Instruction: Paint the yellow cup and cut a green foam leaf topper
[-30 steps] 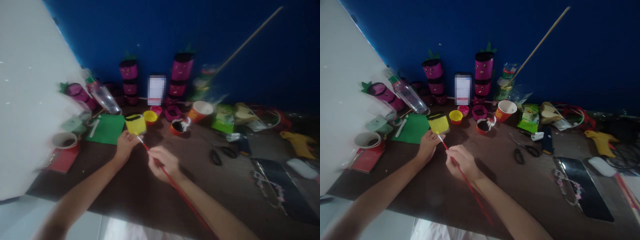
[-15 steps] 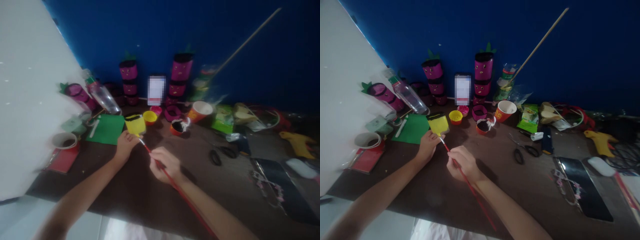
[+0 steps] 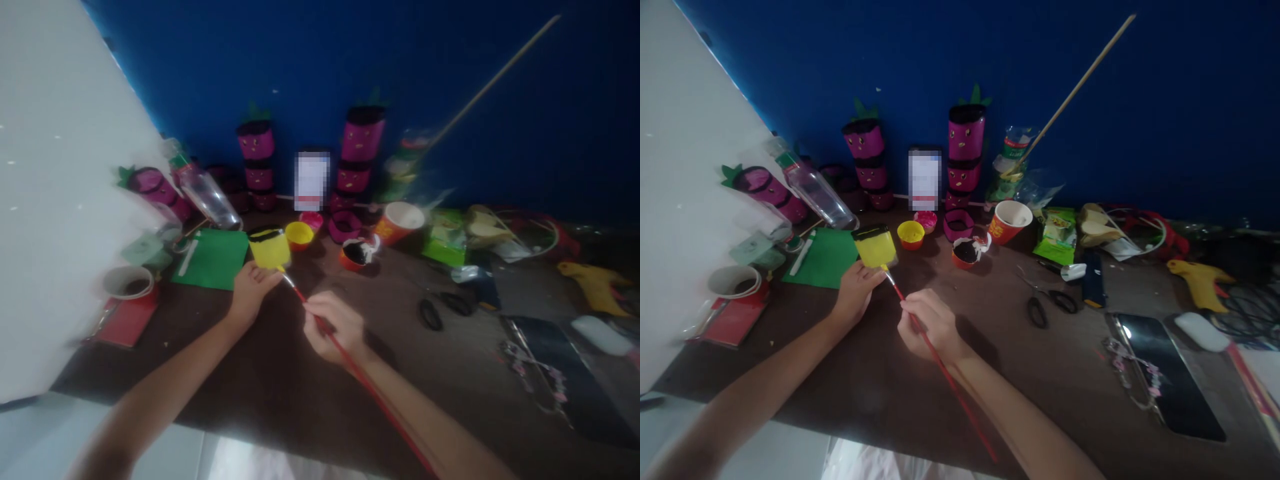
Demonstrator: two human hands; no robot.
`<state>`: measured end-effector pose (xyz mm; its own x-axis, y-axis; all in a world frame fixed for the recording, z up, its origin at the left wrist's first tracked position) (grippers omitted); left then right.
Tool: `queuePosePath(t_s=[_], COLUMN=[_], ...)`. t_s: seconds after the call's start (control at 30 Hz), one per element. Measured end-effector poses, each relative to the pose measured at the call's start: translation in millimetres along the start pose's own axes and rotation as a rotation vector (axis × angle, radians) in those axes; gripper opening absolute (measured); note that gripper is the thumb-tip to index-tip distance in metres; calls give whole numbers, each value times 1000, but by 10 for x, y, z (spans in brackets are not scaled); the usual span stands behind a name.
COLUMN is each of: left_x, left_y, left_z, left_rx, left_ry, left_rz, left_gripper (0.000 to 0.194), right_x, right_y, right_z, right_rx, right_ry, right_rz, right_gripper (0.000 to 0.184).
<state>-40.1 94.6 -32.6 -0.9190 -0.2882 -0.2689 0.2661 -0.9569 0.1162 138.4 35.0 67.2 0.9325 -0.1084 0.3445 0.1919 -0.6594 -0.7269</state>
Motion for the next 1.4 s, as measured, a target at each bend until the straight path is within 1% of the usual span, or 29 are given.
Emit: queuePosePath(t_s=[0.23,0.33,0.43,0.63,0.77,0.9,0.97,1.07,1.13,1.23,1.3,1.4], left_x=[-16,-46,-87,-111,-114,-114,-127,-127,-126,-136,-138,-152], left_y=[7,1,2,15,21,28,32,28,23,19,20,27], left_z=[18,18,30,64,64,81,94,101,97,86,81,69], left_rx=[7,26,36,38,48,37,26,19,26,49,59,69], left_ry=[42,115,163,161,158,177,172,151,162,215,235,237], left_rz=[-15,-56,-98,-102,-110,-114,-134,-137,-134,-140,-138,-160], left_gripper=[39,37,42,46,41,43,44,40,36,32,32,36], right_x=[52,139,187,147,135,160,145,141,173,202,189,157], right_y=[2,18,29,6,-5,-3,-1,9,23,48,58,58], right_z=[10,50,117,146,148,156,170,181,194,242,266,271], right_rx=[-14,-27,-67,-92,-106,-104,-121,-145,-182,-300,-377,-441], right_ry=[1,-1,-14,-60,-78,-88,-81,-69,-73,-117,-154,-175], right_rz=[25,97,153,127,89,128,114,104,144,203,217,218], right_gripper=[21,23,22,21,17,19,17,14,12,11,10,8])
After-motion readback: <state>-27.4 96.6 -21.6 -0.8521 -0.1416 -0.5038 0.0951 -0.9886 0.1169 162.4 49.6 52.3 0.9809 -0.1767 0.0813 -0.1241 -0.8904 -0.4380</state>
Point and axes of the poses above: each hand's wrist, its own y-axis away from the middle knuckle, its own x-axis out of the back of the hand, z = x × y, the point moved 7 cm from there along -y, towards the middle knuckle
